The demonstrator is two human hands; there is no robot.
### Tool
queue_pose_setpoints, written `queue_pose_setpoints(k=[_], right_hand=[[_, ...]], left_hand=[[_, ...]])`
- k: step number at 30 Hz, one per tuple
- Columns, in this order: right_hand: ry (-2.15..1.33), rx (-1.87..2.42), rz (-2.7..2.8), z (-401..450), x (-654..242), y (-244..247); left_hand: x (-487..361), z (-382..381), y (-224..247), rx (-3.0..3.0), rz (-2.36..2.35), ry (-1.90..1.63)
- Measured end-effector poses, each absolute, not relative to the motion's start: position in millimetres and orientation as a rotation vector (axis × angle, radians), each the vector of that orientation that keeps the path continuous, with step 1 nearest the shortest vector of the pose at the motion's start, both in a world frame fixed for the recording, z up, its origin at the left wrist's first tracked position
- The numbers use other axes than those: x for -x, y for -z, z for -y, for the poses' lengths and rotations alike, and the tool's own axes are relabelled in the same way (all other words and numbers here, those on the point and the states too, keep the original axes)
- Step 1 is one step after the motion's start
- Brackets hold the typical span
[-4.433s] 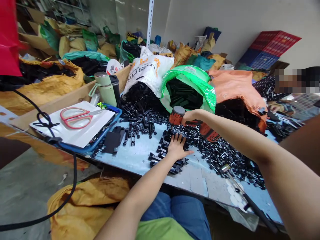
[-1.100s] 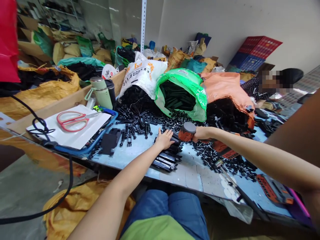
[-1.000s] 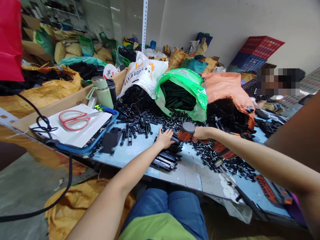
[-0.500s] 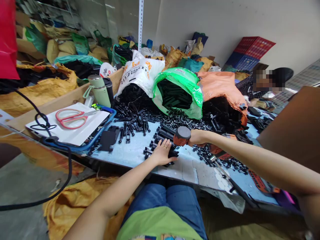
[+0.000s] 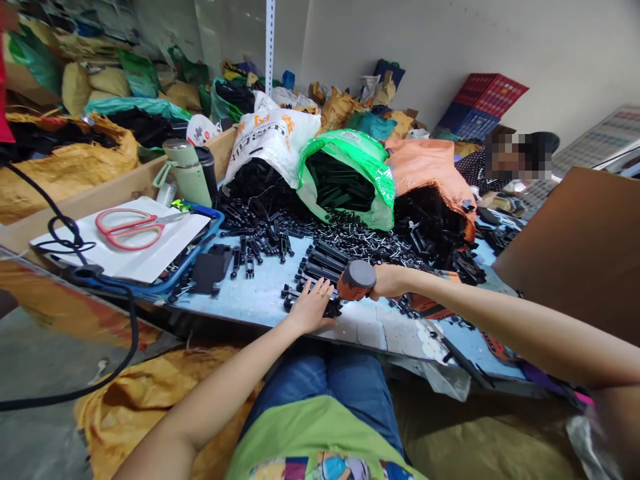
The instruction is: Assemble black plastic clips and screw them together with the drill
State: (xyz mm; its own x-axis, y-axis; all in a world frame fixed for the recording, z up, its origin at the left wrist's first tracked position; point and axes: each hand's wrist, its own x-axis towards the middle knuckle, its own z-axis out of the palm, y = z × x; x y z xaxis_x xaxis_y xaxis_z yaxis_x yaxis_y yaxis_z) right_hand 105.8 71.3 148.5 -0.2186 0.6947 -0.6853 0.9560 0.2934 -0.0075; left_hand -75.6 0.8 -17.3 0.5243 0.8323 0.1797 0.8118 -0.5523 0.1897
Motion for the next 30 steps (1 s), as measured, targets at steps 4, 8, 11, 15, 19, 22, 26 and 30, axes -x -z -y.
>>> queue_pose_setpoints(k=[4,8,11,15,19,22,26,30], right_hand=[[0.665,-1.433,-2.056,-50.4,-107.8,-161.4],[0.732,-1.393,-2.005,-37.8,-97.6,-165.2],[0.614,-1.331,-2.028,-38.5,-85.1,-160.4],[0.604,-1.358,-2.004,-39.1,-83.0,-152.3],[0.841,-1.485,-2.080,-23.5,-119.3,-141.4],[1.118,-1.705,-2.136,-7.6,-171.1,-130.1],[1.201,-2.187,-2.010,-3.8,-261.8,-126.1],[0.739,-2.687,-1.839,-20.0,-353.7,-140.2]], left_hand=[[75.1,1.6,18.5,-2.670,-1.476,-0.395],[74.6,4.6,19.9,-2.685,-1.466,-0.411],[74.8,5.7,18.4,-2.679,-1.444,-0.412],[74.0,5.4,15.2,-2.684,-1.419,-0.397],[68.6,3.1,17.1,-2.697,-1.475,-0.393],[63.0,0.4,20.8,-2.711,-1.519,-0.368],[56.6,-2.0,22.6,-2.737,-1.517,-0.332],[51.8,-3.3,21.5,-2.770,-1.520,-0.313]])
